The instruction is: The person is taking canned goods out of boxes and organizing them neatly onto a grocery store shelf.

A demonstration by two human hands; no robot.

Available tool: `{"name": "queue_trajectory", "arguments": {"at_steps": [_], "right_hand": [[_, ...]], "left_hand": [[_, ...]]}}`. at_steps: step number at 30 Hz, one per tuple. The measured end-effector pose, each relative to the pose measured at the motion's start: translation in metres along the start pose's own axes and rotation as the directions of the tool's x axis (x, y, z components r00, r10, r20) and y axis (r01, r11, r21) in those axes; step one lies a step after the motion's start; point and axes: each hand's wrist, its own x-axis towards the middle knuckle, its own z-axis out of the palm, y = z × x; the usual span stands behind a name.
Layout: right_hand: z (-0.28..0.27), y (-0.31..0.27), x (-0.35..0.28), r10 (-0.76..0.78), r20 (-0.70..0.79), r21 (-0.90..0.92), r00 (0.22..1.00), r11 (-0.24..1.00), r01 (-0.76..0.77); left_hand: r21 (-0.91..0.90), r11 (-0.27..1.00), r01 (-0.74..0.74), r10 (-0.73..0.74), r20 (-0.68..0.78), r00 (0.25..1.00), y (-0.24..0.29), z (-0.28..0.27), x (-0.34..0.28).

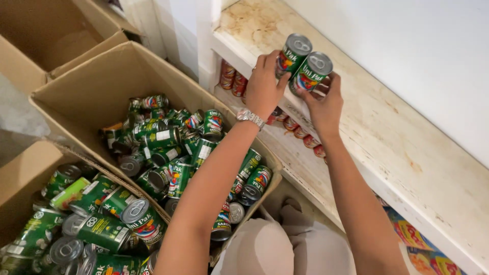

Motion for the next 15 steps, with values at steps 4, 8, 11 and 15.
{"name": "queue_trajectory", "arguments": {"at_steps": [4, 8, 11, 15], "right_hand": [[0.023, 0.002, 0.029, -0.031, 0.039, 0.009, 0.999, 0.999, 0.031], [0.047, 0.005, 0.055, -0.049, 0.067, -0.02, 0.997, 0.999, 0.05], [0.059, 0.001, 0.06, -0.06, 0.101, 0.009, 0.993, 0.998, 0.059], [0.068, -0.013, 0.063, -0.027, 0.127, 0.043, 0.992, 0.999, 0.022]], "left_hand": [[0.077, 0.997, -0.017, 0.023, -0.083, 0.996, -0.024, -0.002, 0.023], [0.087, 0.996, 0.029, -0.024, -0.064, 0.998, -0.044, -0.009, 0.047], [0.106, 0.994, -0.007, 0.016, -0.084, 0.996, -0.064, -0.009, 0.054], [0.043, 0.96, -0.275, 0.278, -0.209, 0.937, -0.051, -0.028, 0.068]]}}
